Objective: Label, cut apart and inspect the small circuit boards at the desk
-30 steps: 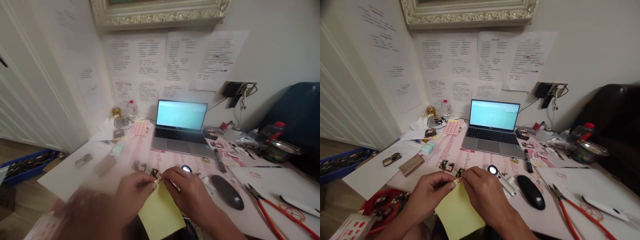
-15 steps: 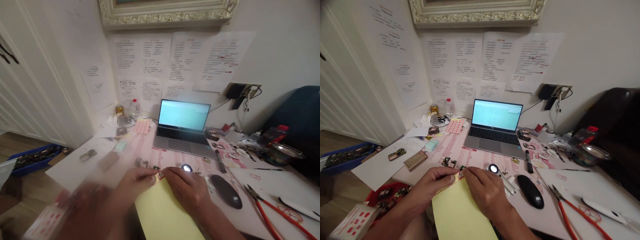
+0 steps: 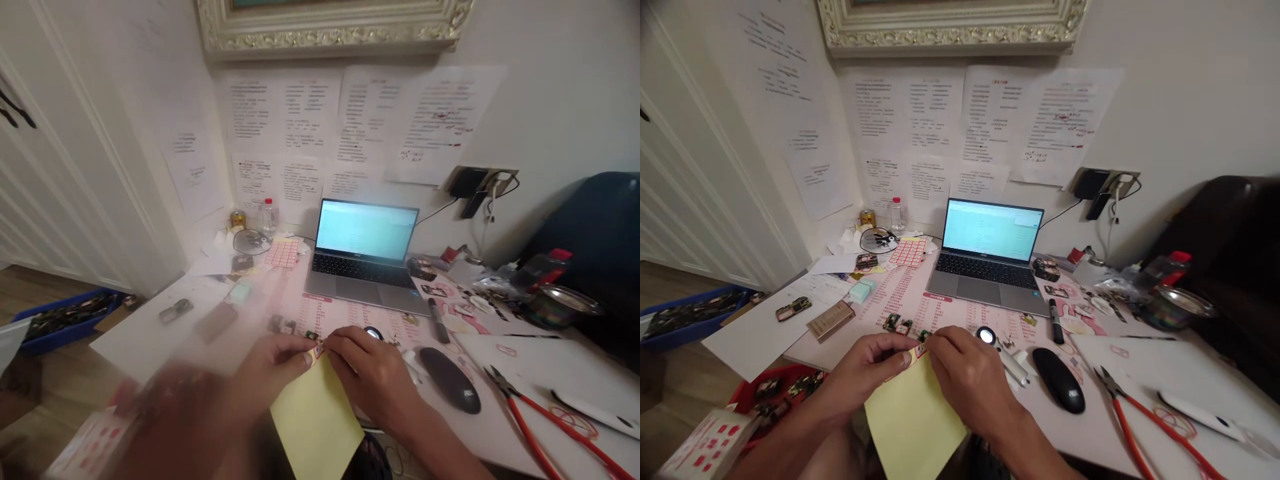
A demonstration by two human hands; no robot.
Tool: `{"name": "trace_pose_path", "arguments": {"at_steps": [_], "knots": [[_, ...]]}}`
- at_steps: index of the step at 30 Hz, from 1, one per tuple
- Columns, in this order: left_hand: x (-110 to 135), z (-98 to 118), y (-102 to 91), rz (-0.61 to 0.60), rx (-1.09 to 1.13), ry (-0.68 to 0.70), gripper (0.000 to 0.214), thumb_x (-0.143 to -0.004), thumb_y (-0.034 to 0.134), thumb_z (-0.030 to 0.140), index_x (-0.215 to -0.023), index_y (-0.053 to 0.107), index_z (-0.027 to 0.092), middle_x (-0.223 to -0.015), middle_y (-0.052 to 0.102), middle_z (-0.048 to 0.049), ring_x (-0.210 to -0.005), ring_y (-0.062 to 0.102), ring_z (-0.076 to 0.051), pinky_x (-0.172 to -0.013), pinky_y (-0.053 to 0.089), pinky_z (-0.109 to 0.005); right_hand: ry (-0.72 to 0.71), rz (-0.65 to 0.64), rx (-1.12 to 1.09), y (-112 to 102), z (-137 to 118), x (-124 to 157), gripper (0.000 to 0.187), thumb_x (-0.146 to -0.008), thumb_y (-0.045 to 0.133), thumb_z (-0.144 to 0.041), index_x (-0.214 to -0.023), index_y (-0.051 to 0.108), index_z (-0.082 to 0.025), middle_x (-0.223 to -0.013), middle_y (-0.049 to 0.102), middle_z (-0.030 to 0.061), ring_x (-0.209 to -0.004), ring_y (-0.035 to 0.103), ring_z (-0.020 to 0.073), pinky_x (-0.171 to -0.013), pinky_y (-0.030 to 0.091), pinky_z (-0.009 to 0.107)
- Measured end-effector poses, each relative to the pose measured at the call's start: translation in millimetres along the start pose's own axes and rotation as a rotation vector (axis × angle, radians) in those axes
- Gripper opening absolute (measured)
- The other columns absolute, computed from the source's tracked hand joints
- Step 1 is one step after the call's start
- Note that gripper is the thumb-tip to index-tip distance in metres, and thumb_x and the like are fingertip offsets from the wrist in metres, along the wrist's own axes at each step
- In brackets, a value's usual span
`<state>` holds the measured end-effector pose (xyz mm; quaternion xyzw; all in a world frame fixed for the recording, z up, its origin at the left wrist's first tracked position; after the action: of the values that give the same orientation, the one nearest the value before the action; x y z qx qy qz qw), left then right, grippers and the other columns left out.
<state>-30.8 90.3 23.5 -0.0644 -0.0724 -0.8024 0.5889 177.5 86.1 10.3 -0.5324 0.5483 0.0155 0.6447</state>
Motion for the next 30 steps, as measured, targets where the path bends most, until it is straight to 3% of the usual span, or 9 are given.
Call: {"name": "trace_pose_path", "arguments": {"at_steps": [5,11,15,21,26,30], "knots": [[0.6,0.6,0.4,-0.032,0.065,-0.002,0.053,-0.072,0.09,0.063,-0.103,0.087,0.019,-0.092,0.084,-0.0087,-0.088,0.075,-0.026,-0.081,0.054,-0.035,-0.069,0.036,0.111,-0.8,-4.5,0.7,0.02,-0.106,0.054,-0.01,-0.107,0.072,-0.019,-0.094,0.078,0.006,-0.076,0.073,0.0178,-0.067,0.053,0.031],[-0.3,-4.7,-2.3,0.022,0.096,-0.071,0.064,-0.063,0.094,0.067,-0.105,0.087,0.019,-0.1,0.085,-0.0118,-0.093,0.075,-0.028,-0.082,0.054,-0.035,-0.129,0.017,0.196,-4.4,-10.6,-1.1,0.02,-0.107,0.052,-0.014,-0.111,0.072,-0.018,-0.095,0.079,0.0088,-0.081,0.074,0.0197,-0.068,0.054,0.033],[-0.8,-5.6,-3.7,-0.009,0.187,-0.111,0.062,-0.063,0.096,0.064,-0.105,0.088,0.019,-0.095,0.085,-0.0104,-0.089,0.075,-0.025,-0.082,0.054,-0.033,-0.154,0.028,0.251,-4.6,-13.8,-3.7,0.02,-0.107,0.051,-0.012,-0.106,0.07,-0.015,-0.089,0.075,0.0078,-0.075,0.07,0.0201,-0.064,0.05,0.034],[-4.4,-10.5,-12.1,-0.016,0.197,-0.128,0.052,-0.067,0.097,0.055,-0.103,0.088,0.019,-0.096,0.085,-0.0091,-0.085,0.075,-0.023,-0.08,0.053,-0.031,-0.111,-0.015,0.146,-3.6,-13.3,-5.3,0.02,-0.108,0.049,-0.012,-0.1,0.066,-0.018,-0.084,0.071,0.0057,-0.073,0.066,0.0192,-0.063,0.046,0.034],[-8.9,-8.1,-19.2,-0.036,0.023,-0.123,0.055,-0.063,0.096,0.059,-0.098,0.087,0.017,-0.089,0.084,-0.0085,-0.078,0.073,-0.023,-0.073,0.05,-0.031,0.063,-0.023,-0.139,-4.1,-9.7,-5.1,0.018,-0.102,0.051,-0.011,-0.096,0.063,-0.022,-0.086,0.07,0.0031,-0.072,0.064,0.0159,-0.062,0.046,0.029],[-12.2,-5.4,-21.7,-0.033,-0.038,-0.1,0.057,-0.063,0.095,0.06,-0.099,0.086,0.016,-0.087,0.083,-0.0092,-0.073,0.071,-0.021,-0.068,0.049,-0.03,0.383,-0.112,-0.487,-1.8,-4.6,-9.2,0.015,-0.098,0.056,-0.022,-0.087,0.065,-0.022,-0.08,0.069,0.0014,-0.068,0.062,0.0148,-0.06,0.045,0.026]]}}
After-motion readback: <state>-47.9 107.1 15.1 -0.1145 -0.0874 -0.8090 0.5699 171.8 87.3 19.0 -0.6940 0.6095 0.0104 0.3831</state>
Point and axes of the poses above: each hand's wrist, its own x-axis away from the middle knuckle, its own y-axis out of the palm, z = x × y, the point moved 1 cm from there along -x, towards the middle knuckle
